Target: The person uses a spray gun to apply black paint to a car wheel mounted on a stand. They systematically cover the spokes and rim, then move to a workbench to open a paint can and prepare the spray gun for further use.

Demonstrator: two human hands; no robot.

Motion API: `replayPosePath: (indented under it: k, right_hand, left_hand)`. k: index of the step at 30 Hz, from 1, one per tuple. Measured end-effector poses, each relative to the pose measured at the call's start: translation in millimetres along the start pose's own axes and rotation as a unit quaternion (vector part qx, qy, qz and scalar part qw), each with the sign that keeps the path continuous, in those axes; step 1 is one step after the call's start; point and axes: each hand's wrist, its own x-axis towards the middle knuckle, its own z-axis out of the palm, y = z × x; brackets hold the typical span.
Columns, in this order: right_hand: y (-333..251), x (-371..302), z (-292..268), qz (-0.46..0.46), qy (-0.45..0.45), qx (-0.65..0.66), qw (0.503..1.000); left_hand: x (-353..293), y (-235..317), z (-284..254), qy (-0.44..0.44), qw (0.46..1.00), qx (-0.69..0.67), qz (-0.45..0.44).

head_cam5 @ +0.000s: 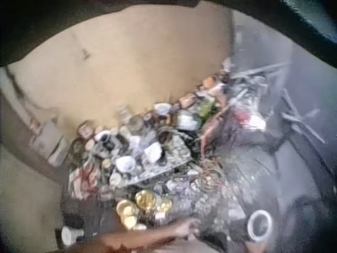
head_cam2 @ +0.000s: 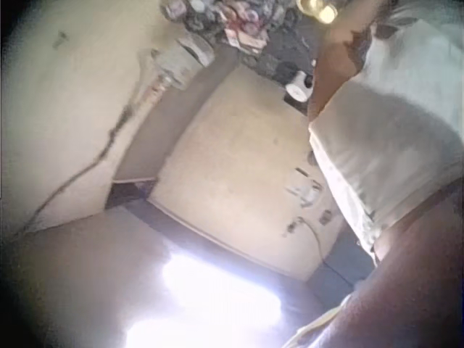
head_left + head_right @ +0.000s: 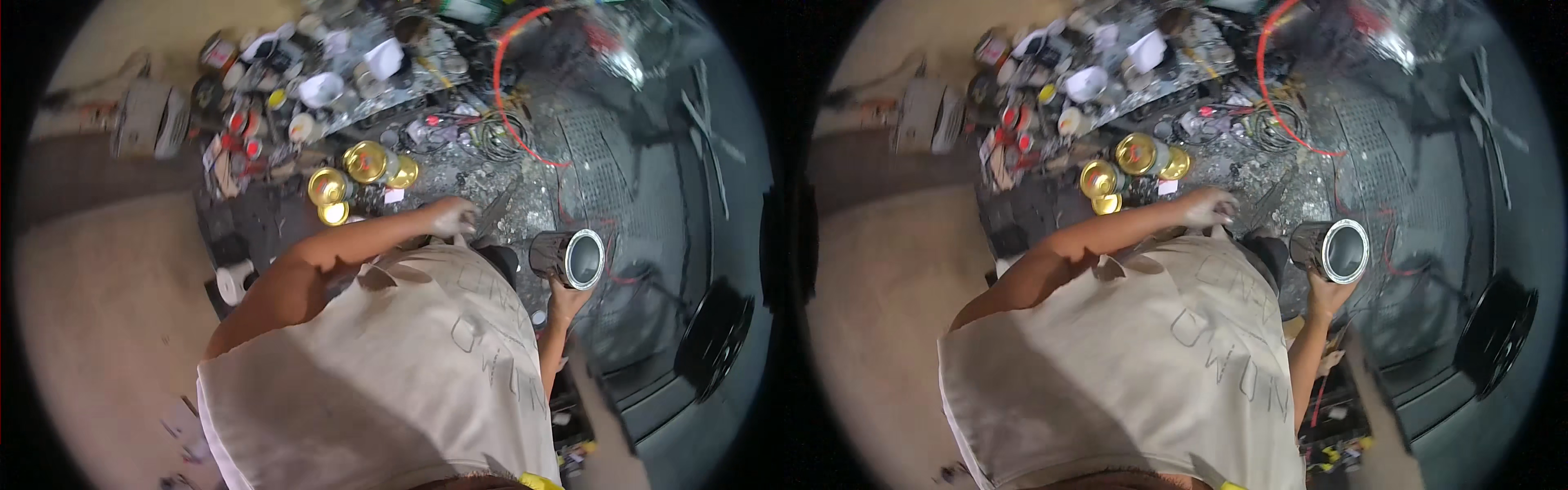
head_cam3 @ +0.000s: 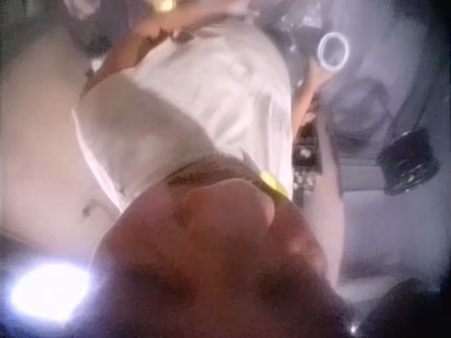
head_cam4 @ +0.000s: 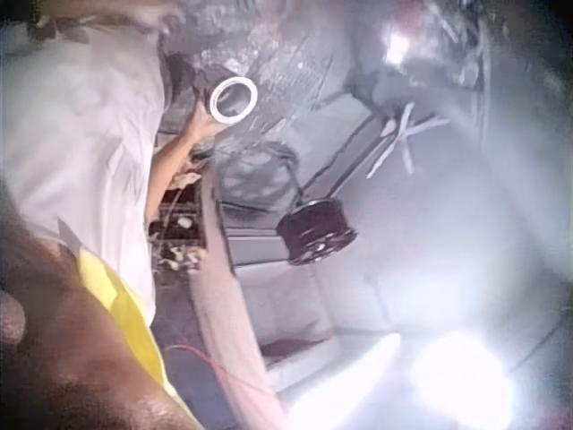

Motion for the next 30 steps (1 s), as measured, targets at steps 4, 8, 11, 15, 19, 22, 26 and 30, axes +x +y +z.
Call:
replayPosePath:
  k: [4,8,11,15,19,22,26,30]
  right_hand:
    - [3,17,3,-0.059,-0.046,-0.024,0.997]
    - [7,22,19,-0.103,-0.116,0.02,0.988]
    - [-11,-11,43,-0.073,-0.157,0.048,0.984]
    - [-21,-62,60,-0.059,-0.214,0.033,0.974]
    - [-29,-106,76,0.014,-0.275,0.092,0.957]
    - [-24,-128,95,0.011,-0.303,0.047,0.952]
    - [-51,-152,136,0.126,-0.291,0.06,0.947]
    - [-59,-171,166,0.126,-0.273,-0.088,0.95]
  left_hand:
    - [-91,-83,7,0.165,0.978,0.04,-0.119]
    - [-157,-110,37,0.227,0.942,0.083,-0.233]
    - [-190,-119,69,0.238,0.929,-0.035,-0.281]
    - [-204,-161,89,0.256,0.91,0.012,-0.325]
    - [-194,-207,67,0.254,0.888,-0.052,-0.379]
    - [-177,-258,42,0.221,0.908,-0.031,-0.354]
    - [-131,-325,-4,0.259,0.912,-0.02,-0.319]
    - [-82,-377,-63,0.26,0.877,-0.099,-0.391]
